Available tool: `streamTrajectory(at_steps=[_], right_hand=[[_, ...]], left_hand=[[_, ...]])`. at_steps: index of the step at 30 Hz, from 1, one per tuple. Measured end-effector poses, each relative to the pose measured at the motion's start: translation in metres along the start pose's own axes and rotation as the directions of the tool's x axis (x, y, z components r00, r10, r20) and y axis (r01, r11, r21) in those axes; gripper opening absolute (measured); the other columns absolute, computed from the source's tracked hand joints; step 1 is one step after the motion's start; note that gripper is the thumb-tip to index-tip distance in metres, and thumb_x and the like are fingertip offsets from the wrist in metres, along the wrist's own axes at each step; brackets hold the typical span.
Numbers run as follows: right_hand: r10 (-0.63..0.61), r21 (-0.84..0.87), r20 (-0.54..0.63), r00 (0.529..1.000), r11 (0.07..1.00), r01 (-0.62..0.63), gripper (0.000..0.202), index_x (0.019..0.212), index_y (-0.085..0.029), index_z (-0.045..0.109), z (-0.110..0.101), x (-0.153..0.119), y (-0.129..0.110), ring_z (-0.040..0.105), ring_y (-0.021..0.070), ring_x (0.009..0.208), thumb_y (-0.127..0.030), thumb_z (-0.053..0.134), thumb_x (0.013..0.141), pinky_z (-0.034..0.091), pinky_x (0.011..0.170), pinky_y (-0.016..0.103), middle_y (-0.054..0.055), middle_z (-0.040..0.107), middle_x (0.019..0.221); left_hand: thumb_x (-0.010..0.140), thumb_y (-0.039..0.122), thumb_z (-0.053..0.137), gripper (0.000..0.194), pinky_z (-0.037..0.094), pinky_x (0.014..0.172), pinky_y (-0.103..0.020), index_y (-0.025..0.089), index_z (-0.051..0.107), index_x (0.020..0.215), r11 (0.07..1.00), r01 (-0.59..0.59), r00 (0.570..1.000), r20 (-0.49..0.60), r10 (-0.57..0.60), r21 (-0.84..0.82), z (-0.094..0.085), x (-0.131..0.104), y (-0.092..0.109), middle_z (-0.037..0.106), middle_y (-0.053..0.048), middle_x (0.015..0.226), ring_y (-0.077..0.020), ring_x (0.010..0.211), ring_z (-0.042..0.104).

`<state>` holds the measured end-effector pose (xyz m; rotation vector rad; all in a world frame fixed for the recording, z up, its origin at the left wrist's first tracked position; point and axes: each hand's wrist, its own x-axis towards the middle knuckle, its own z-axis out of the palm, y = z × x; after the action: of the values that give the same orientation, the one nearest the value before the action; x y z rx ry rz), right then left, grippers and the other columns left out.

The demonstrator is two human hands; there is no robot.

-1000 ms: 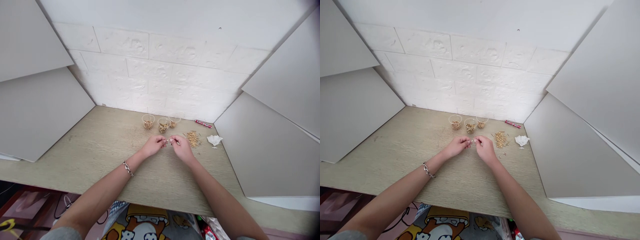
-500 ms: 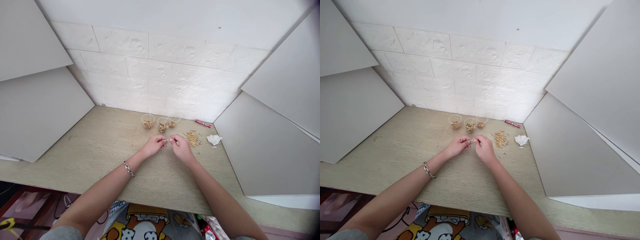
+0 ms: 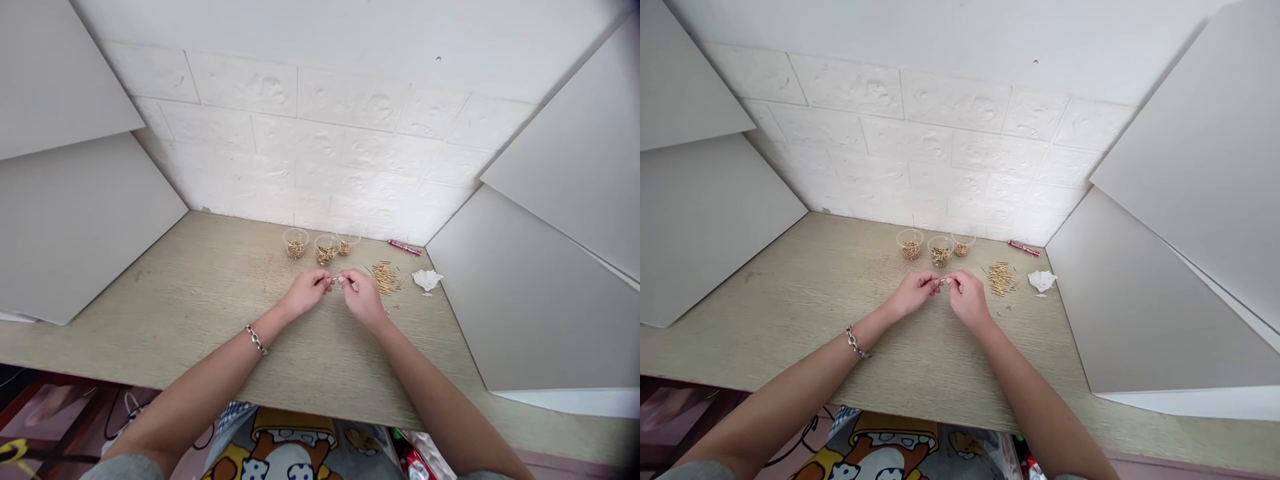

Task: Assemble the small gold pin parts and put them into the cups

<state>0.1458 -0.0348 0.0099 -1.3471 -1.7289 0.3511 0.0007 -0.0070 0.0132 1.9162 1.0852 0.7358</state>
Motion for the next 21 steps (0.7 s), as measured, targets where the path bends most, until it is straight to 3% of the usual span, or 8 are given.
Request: streamTrajectory(at_steps=[8,12,15,17,21], right_hand=[[0.011,-0.007,-0.002,1.000,1.000,-0.011,0.016,0.074,-0.018,0.059,0.0016,0.0003,0.0033,0.054,0.0145,0.070,-0.018,0.043,0.076,0.040,0.060,0.025,0.003,0.061,0.076],[-0.088,-0.148,0.008,0.996,0.985,0.088,0.018,0.086,-0.019,0.059,0.0020,0.0002,0.0061,0.053,0.0166,0.081,-0.020,0.042,0.079,0.039,0.074,0.031,0.005,0.061,0.085],[-0.223,-0.385,0.062,0.973,0.894,0.230,0.022,0.097,-0.023,0.057,0.0017,-0.0017,0.0019,0.049,0.0199,0.090,-0.022,0.044,0.079,0.027,0.089,0.041,0.007,0.057,0.098],[-0.274,-0.498,0.113,0.955,0.816,0.293,0.021,0.095,-0.024,0.058,0.0020,-0.0031,-0.0018,0.047,0.0203,0.088,-0.022,0.043,0.080,0.022,0.090,0.043,0.007,0.056,0.097],[-0.265,-0.563,0.218,0.939,0.752,0.343,0.020,0.078,-0.019,0.059,0.0044,-0.0042,-0.0009,0.047,0.0185,0.075,-0.019,0.039,0.081,0.033,0.075,0.035,0.008,0.055,0.077]], left_hand=[[0.076,0.030,0.039,0.025,0.038,0.058,-0.021,0.014,0.056,0.067,1.000,0.009,1.000,-0.020,-0.010,-0.013,0.0009,0.0007,-0.0004,0.057,0.000,0.062,-0.0100,0.058,0.050],[0.074,0.032,0.040,0.026,0.038,0.056,-0.021,0.013,0.057,0.068,0.991,0.095,0.995,-0.031,-0.098,-0.096,0.0018,0.0038,-0.0019,0.057,0.000,0.062,-0.0098,0.055,0.050],[0.073,0.032,0.041,0.027,0.035,0.052,-0.021,0.013,0.057,0.064,0.987,0.142,0.987,-0.062,-0.147,-0.078,0.0011,0.0052,-0.0027,0.054,0.001,0.057,-0.0095,0.052,0.047],[0.071,0.030,0.040,0.026,0.033,0.051,-0.020,0.014,0.057,0.060,0.991,0.132,0.988,-0.078,-0.135,-0.035,0.0007,0.0052,-0.0030,0.052,0.002,0.053,-0.0094,0.052,0.046],[0.069,0.025,0.041,0.023,0.030,0.050,-0.020,0.014,0.055,0.055,0.994,0.113,0.993,-0.040,-0.113,-0.004,0.0013,0.0039,-0.0017,0.049,0.003,0.050,-0.0089,0.051,0.042]])
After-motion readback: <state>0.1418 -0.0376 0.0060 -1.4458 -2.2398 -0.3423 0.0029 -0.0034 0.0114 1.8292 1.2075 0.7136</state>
